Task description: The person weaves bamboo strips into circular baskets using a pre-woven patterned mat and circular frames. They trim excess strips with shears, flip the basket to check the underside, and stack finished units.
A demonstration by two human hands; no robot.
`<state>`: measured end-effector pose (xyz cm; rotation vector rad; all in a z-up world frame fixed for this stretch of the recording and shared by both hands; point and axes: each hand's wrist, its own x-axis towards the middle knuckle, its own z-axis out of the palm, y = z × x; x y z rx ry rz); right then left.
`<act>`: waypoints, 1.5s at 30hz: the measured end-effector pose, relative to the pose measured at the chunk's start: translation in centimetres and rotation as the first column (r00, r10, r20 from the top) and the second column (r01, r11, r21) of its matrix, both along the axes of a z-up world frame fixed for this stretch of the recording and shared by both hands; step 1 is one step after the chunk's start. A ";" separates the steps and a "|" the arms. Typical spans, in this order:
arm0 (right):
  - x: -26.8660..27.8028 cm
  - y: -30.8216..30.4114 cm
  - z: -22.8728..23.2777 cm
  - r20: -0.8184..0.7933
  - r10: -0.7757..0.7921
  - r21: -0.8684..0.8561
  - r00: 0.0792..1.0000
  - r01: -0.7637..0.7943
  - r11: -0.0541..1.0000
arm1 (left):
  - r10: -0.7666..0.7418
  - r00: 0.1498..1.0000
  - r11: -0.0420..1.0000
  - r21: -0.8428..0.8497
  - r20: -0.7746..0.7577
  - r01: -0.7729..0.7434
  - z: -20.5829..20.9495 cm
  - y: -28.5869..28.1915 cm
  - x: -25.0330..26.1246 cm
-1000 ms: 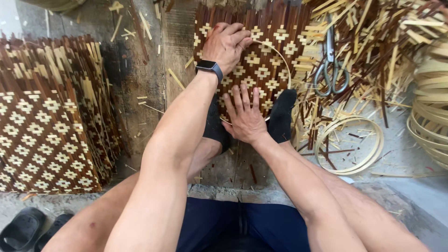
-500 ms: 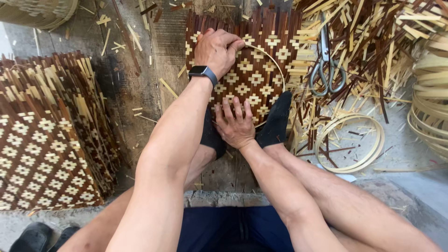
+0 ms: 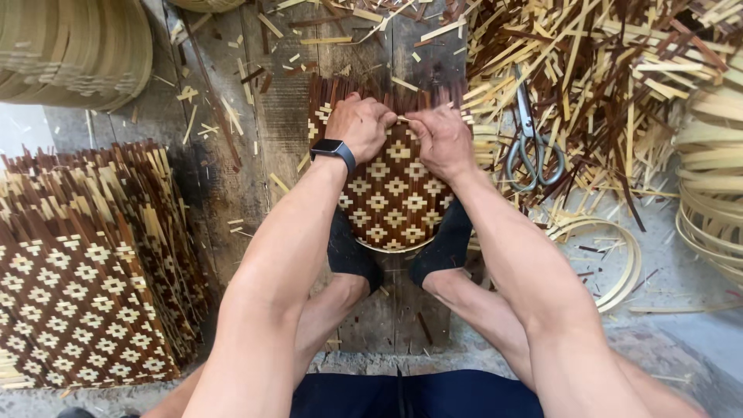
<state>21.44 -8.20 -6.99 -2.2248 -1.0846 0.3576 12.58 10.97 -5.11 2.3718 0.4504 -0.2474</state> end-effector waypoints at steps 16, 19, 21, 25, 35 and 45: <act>-2.5 0.0 -2.4 -0.088 -0.379 -0.426 0.921 0.309 0.850 | 0.194 0.913 0.955 -0.143 -0.358 -0.259 -0.5 1.4 2.4; -1.3 0.3 -1.9 -0.275 -0.456 -0.584 0.847 0.230 0.779 | 0.170 0.906 0.959 -0.145 -0.387 -0.242 -0.8 1.2 2.7; -1.1 0.0 -2.0 -0.333 -0.459 -0.578 0.824 0.206 0.790 | 0.165 0.894 0.959 -0.143 -0.417 -0.244 -1.0 1.2 2.7; -0.1 -0.3 -2.0 -0.182 -0.311 -0.172 0.933 0.281 0.944 | 0.202 0.898 0.950 -0.146 -0.391 -0.277 -0.6 1.2 3.1; -1.6 7.9 3.4 -0.225 0.095 -0.424 0.970 -0.186 0.886 | 0.451 0.802 0.800 0.220 0.391 -0.558 -1.4 -2.9 -10.1; -1.2 11.4 4.5 -0.290 -0.103 -0.722 0.951 -0.147 0.676 | 0.719 0.626 0.524 -0.357 -0.302 -0.774 -8.0 -1.1 -12.2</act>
